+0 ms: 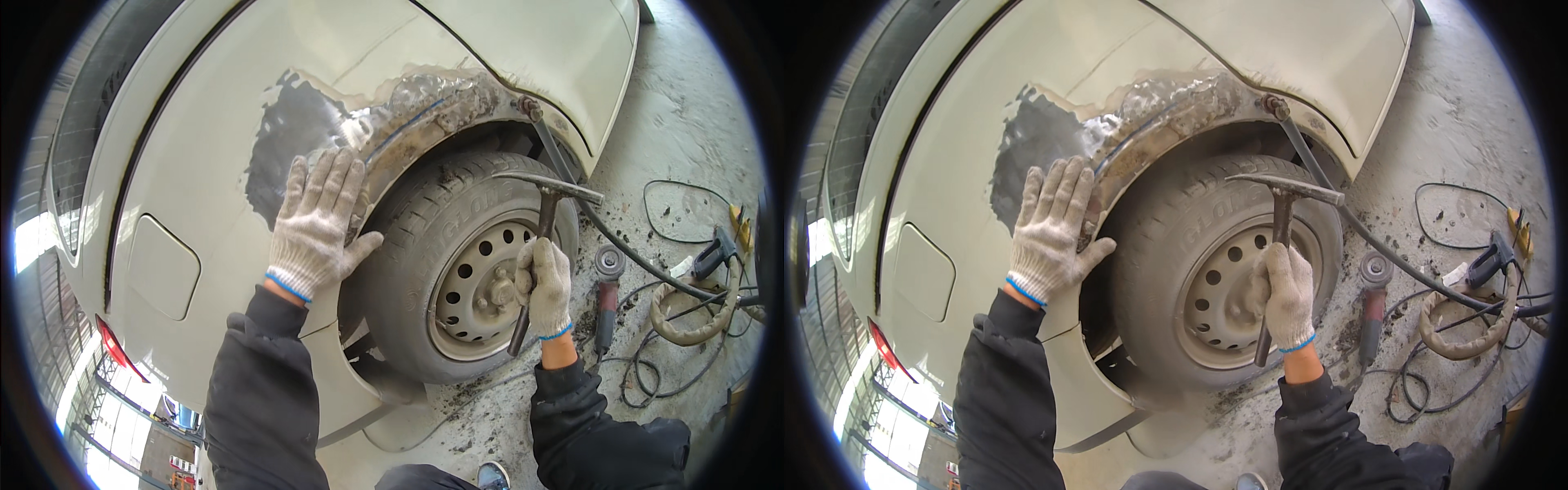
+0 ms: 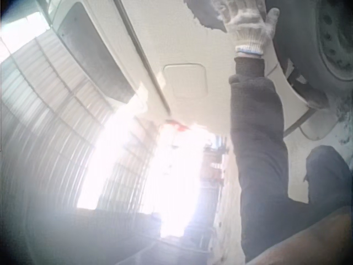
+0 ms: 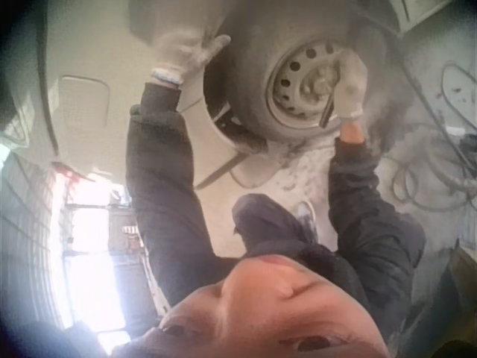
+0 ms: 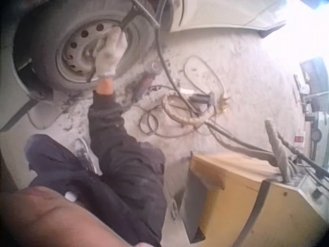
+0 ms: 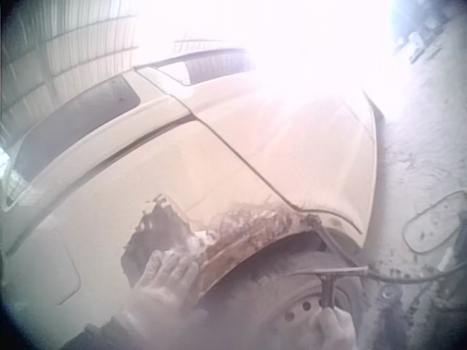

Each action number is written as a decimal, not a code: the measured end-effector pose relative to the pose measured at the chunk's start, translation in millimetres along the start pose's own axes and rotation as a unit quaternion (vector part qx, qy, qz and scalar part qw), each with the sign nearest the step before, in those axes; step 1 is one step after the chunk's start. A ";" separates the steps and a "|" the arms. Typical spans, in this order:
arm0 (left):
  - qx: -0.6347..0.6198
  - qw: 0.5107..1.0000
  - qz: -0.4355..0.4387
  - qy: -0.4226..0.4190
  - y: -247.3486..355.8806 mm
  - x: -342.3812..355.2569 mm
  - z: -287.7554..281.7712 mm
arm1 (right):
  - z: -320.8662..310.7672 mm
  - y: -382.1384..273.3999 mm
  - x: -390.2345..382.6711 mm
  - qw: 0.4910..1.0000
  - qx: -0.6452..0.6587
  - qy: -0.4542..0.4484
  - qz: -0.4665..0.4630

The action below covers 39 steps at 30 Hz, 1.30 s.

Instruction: The person uses a pneumatic hammer to chip away rust and paint from the rear wheel arch of a white car. They then use a crowbar to pry and flatten the damaged metal panel. Finally, they use a pneumatic rivet gun to secure the area.

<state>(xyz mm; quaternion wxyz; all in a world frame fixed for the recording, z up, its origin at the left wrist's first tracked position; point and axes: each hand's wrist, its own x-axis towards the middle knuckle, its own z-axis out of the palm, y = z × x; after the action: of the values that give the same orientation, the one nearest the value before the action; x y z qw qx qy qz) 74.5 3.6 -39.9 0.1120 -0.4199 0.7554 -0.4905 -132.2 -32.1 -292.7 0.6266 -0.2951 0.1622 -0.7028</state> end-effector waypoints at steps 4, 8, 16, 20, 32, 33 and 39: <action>0.073 0.996 -0.032 0.033 -47.4 14.3 -13.6 | -4.1 1.4 -0.2 1.000 0.022 0.006 0.011; 0.092 0.995 -0.035 0.022 -90.5 -14.1 -39.1 | -14.0 3.5 -4.9 0.999 0.031 0.029 0.011; 0.070 0.996 0.048 -0.014 -73.8 -17.6 -36.5 | -35.0 13.6 3.1 0.998 0.028 0.056 0.002; 0.121 0.989 0.085 0.022 -98.2 91.0 -17.4 | -27.5 20.2 -2.2 0.997 0.054 0.046 0.041; 0.113 0.974 0.193 0.028 -37.8 171.3 3.7 | -21.4 -6.1 8.0 0.997 0.045 0.055 0.037; 0.116 0.977 0.179 -0.009 -38.6 164.1 3.2 | -19.9 -15.7 12.9 0.994 0.037 0.084 0.059; 0.123 0.978 0.151 -0.072 -27.9 150.4 -14.0 | 3.5 -76.0 67.3 0.985 0.027 -0.019 -0.171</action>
<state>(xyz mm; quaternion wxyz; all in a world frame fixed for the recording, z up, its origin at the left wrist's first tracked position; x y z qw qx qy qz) -12.6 -103.9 26.8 0.2901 -0.3180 0.7341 -0.5252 -192.4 -85.0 -230.4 0.5081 -0.3150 0.0784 -0.7978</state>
